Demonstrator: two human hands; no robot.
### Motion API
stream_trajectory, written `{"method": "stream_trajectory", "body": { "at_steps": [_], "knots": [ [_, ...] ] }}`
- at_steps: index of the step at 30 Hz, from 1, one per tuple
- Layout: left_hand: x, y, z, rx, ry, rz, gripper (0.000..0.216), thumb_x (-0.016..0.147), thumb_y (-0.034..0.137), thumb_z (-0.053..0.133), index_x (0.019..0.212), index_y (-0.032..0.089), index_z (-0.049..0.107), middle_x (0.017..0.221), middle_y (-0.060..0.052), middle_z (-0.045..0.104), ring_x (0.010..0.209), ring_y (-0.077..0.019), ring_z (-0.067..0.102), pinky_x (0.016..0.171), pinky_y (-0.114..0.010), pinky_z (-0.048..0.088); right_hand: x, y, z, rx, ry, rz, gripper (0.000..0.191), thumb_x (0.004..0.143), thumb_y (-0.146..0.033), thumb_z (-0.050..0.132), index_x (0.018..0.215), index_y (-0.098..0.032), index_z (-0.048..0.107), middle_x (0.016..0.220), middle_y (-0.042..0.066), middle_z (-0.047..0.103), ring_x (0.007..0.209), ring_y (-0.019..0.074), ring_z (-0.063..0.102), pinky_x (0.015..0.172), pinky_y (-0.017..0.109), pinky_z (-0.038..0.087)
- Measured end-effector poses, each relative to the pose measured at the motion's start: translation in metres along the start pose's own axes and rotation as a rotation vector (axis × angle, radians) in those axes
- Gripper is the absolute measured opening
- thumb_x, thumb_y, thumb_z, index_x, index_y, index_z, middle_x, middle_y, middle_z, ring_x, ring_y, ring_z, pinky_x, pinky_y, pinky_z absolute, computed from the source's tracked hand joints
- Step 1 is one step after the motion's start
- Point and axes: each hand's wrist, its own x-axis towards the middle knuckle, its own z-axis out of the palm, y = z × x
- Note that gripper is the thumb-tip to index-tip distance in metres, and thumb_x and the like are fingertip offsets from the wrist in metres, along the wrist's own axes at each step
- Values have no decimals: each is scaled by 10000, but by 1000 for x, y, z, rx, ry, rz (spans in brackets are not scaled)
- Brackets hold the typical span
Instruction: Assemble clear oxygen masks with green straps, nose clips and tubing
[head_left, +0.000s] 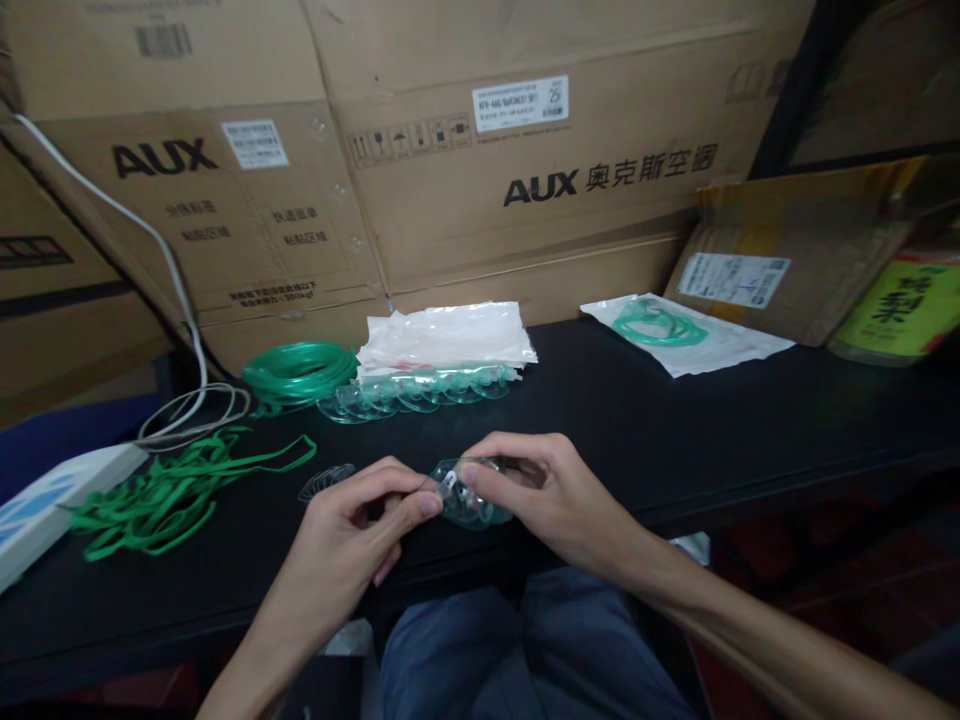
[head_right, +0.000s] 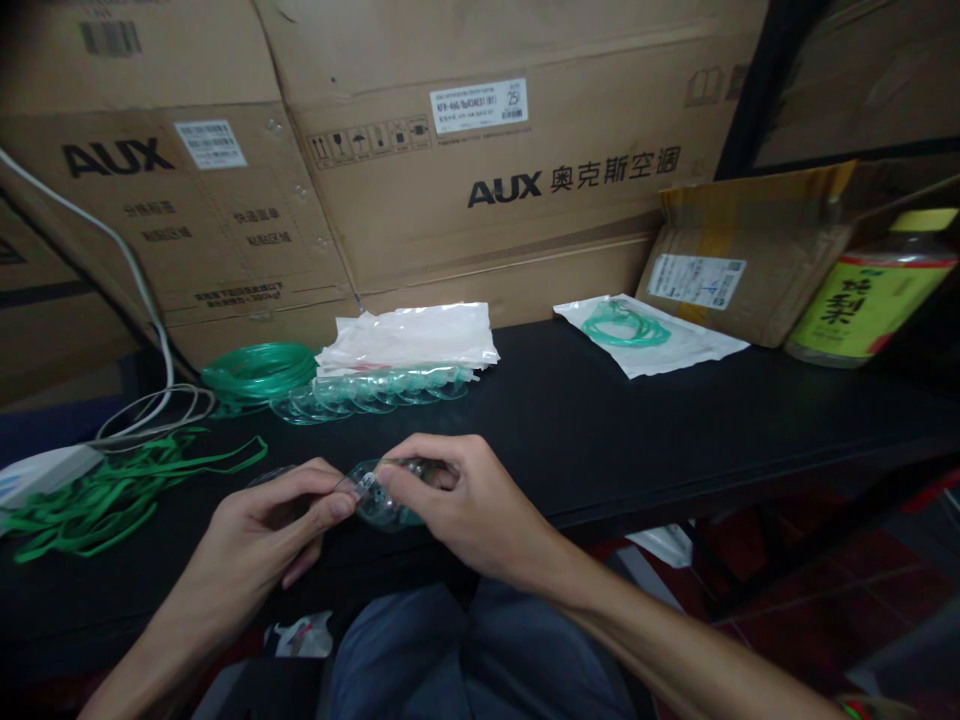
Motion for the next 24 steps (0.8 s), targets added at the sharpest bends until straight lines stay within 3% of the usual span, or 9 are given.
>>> {"method": "stream_trajectory", "body": {
  "at_steps": [13,24],
  "knots": [
    [-2,3,1,10,12,-8,307,829,454,730,737,161,745,708,23,514,367,-14,398,321,-149,251,2,-3,-4,51,-57,38,316,891,-448,704,863,-138,759,789,36,696,725,154,600,663,270,448],
    [-2,3,1,-45,-20,-15,284,841,454,730,749,186,741,685,43,431,440,-23,323,361,-160,201,3,-2,-7,228,-146,95,205,910,-335,701,910,-136,747,812,23,679,780,144,600,731,265,443]
  ]
}}
